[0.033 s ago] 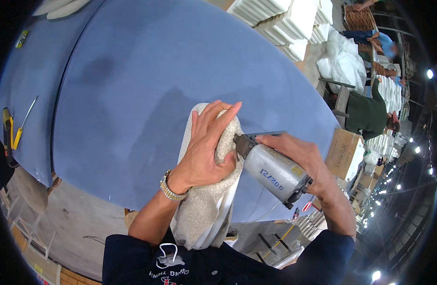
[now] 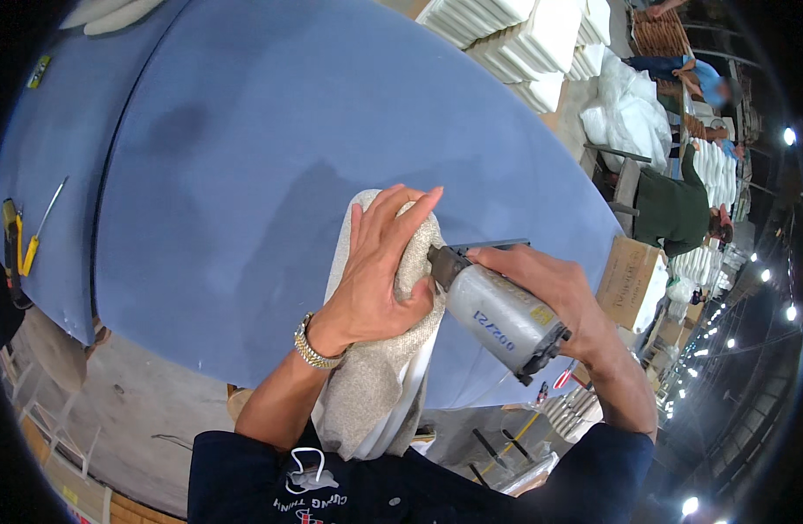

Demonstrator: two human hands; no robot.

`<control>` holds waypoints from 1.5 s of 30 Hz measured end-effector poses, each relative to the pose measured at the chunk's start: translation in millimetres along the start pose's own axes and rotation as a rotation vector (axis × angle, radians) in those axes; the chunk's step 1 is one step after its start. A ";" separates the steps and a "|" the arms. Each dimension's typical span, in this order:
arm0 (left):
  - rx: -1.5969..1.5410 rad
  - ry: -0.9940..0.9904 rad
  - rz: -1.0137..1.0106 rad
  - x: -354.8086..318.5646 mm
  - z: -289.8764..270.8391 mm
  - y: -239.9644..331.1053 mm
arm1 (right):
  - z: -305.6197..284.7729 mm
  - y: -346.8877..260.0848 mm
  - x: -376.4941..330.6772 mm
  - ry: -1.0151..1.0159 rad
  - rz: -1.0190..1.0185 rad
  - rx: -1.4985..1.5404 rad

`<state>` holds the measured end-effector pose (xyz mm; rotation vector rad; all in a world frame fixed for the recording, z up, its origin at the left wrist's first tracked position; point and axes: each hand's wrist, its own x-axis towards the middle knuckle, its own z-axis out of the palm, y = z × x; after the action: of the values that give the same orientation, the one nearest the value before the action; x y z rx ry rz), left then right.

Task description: The person trims excess fabric from cylindrical cushions using a utility knife and secures the fabric with a staple gun. They repeatedly pick up cushions, cut the fabric, and staple the edges, then place the finished cushions on a nearby stack.

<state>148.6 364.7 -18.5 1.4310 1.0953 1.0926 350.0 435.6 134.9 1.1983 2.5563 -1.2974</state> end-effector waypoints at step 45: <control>0.231 -0.258 -0.370 72.0 -59.0 -9.3 | 111.2 69.2 -74.1 0.504 0.417 0.005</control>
<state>103.4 446.5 -15.4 1.4259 1.2630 0.5182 414.2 336.3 41.8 2.1441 2.3664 -1.0042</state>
